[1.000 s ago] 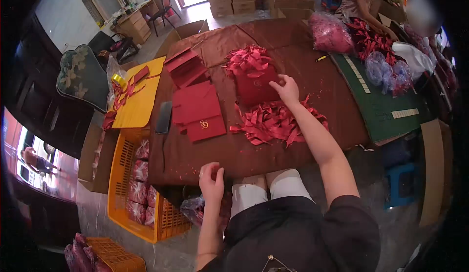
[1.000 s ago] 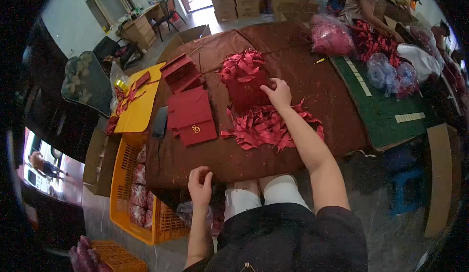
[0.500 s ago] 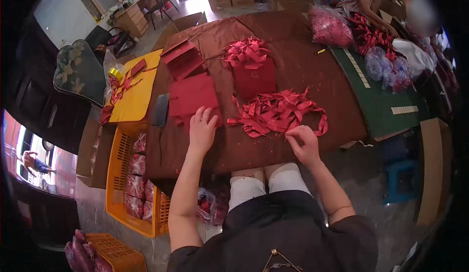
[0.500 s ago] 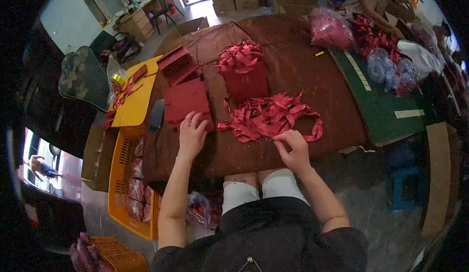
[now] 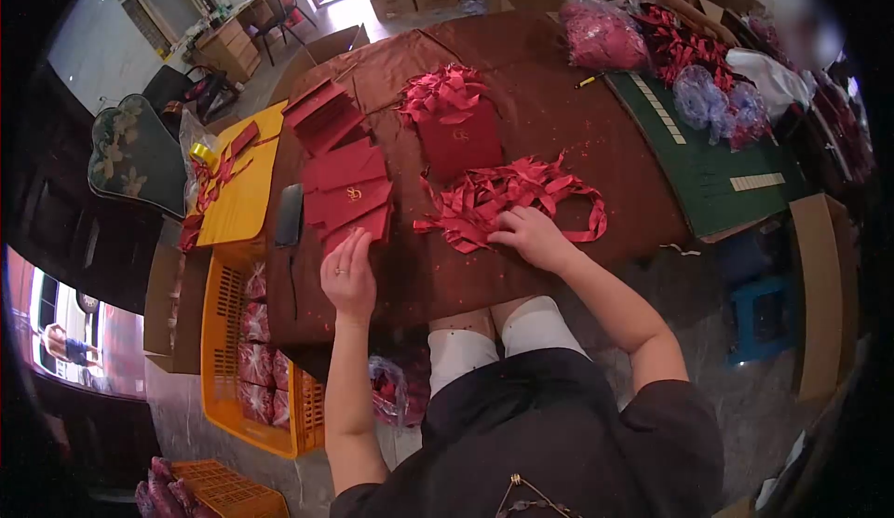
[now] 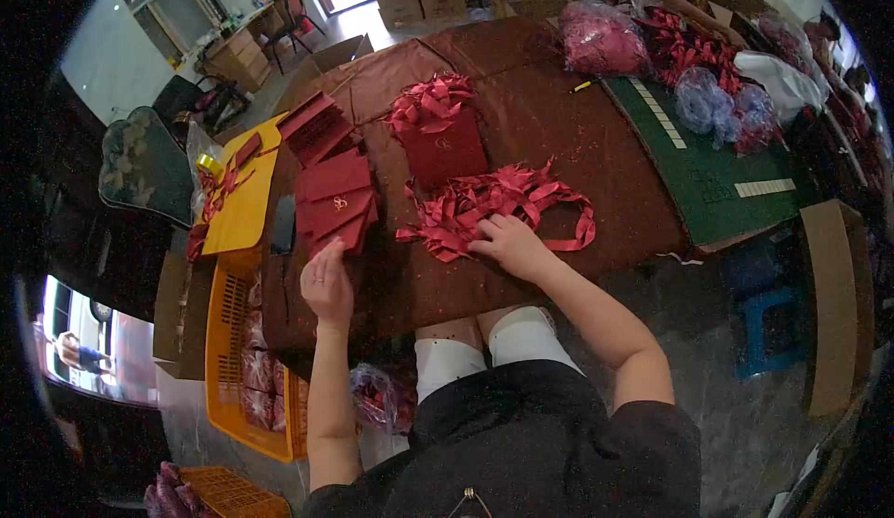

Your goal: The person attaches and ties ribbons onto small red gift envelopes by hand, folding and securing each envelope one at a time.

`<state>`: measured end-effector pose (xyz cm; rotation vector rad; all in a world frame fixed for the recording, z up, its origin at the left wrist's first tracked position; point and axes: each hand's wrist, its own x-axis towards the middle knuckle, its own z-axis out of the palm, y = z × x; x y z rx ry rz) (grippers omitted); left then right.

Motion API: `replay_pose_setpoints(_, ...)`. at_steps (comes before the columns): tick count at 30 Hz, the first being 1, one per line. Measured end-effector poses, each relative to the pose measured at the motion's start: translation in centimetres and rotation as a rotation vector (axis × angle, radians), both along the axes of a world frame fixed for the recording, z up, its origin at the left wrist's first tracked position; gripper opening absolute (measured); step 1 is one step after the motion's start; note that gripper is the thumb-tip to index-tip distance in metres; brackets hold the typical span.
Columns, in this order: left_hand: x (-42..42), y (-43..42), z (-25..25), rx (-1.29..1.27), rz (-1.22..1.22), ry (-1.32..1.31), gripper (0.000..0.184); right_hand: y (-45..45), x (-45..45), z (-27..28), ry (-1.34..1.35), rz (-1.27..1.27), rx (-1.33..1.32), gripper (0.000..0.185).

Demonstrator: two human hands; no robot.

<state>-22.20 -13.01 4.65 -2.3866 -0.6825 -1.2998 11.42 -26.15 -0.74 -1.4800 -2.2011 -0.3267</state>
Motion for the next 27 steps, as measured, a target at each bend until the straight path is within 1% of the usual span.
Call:
replay_pose_setpoints(1,-0.3,-0.7,0.6,-0.049,-0.018,-0.113,0.023,0.4,0.2,-0.2,-0.001,0.005,0.000,0.026)
replay_pose_setpoints(2,-0.6,-0.7,0.9,-0.034,-0.087,-0.223,0.017,0.9,0.4,-0.3,-0.021,0.053,-0.003,0.025)
replay_pose_setpoints(3,-0.8,-1.2,1.3,-0.030,-0.080,-0.223,0.017,1.3,0.5,-0.3,-0.039,0.101,-0.003,0.024)
replay_pose_setpoints(5,-0.8,-3.5,2.9,-0.442,-0.163,-0.496,0.014,1.8,0.7,0.1,-0.072,0.107,-0.016,0.022)
replay_pose_setpoints(6,-0.5,-4.9,4.4,-0.753,-0.189,-0.641,0.013,1.8,0.5,0.9,-0.105,0.104,-0.031,0.020)
replay_pose_setpoints(7,-0.6,-4.8,4.4,-0.750,-0.186,-0.645,0.013,1.5,0.2,1.7,-0.036,0.094,-0.079,0.014)
replay_pose_setpoints(8,-0.6,-4.5,4.3,-0.922,-0.149,-0.627,0.013,1.5,-0.2,2.6,-0.040,0.100,-0.078,0.014)
replay_pose_setpoints(9,-0.6,-4.3,4.0,-1.093,-0.111,-0.608,0.013,1.7,-0.7,3.5,0.161,0.096,0.037,0.014)
replay_pose_setpoints(10,-0.1,-3.9,3.3,-0.968,-0.114,-0.491,0.016,1.9,-1.3,4.6,0.363,0.091,0.152,0.015)
replay_pose_setpoints(11,0.3,-4.0,2.6,-1.002,-0.067,-0.445,0.017,2.1,-1.7,5.8,0.483,0.065,0.209,0.018)
replay_pose_setpoints(12,0.8,-4.2,2.2,-1.038,-0.019,-0.399,0.019,2.1,-2.1,7.1,0.652,0.004,0.225,0.016)
replay_pose_setpoints(13,0.8,-2.9,-1.2,-0.954,-0.037,-0.435,0.022,2.2,-2.6,7.9,0.822,-0.061,0.237,0.015)
replay_pose_setpoints(14,1.1,-2.7,-2.3,-0.983,-0.007,-0.439,0.023,3.1,-2.7,7.4,1.149,-0.031,0.187,0.012)
replay_pose_setpoints(15,1.6,-2.9,-2.7,-1.011,0.023,-0.442,0.025,3.4,-2.5,8.5,1.209,-0.025,0.194,0.012)
replay_pose_setpoints(16,2.8,-3.9,-1.0,-1.111,0.079,-0.439,0.029,3.4,-2.4,10.4,1.269,-0.020,0.202,0.012)
replay_pose_setpoints(18,3.3,-4.8,-0.3,-1.096,0.190,-0.242,0.036,2.9,-2.6,14.1,1.318,0.097,0.334,0.012)
replay_pose_setpoints(20,3.0,-4.2,-3.1,-1.083,0.151,-0.292,0.039,1.4,-3.1,17.8,1.358,0.248,0.441,0.013)
replay_pose_setpoints(22,2.8,-4.3,-4.2,-0.633,0.327,-0.102,0.037,-0.9,-3.5,20.5,1.284,0.348,0.573,0.014)
replay_pose_setpoints(23,3.0,-4.6,-3.9,-0.743,0.305,-0.181,0.036,-2.1,-3.7,21.5,1.185,0.398,0.617,0.015)
replay_pose_setpoints(24,3.2,-4.8,-3.6,-0.749,0.310,-0.182,0.036,-3.4,-4.1,22.1,1.082,0.395,0.634,0.016)
replay_pose_setpoints(25,3.2,-5.0,-3.3,-0.831,0.246,-0.248,0.035,-4.7,-4.8,22.3,0.981,0.392,0.647,0.018)
replay_pose_setpoints(26,3.3,-5.3,-3.1,-0.912,0.184,-0.316,0.034,-6.0,-6.0,22.2,0.981,0.339,0.578,0.019)
replay_pose_setpoints(27,3.3,-5.5,-3.2,-0.914,0.155,-0.346,0.033,-6.6,-7.1,21.5,0.948,0.290,0.503,0.018)
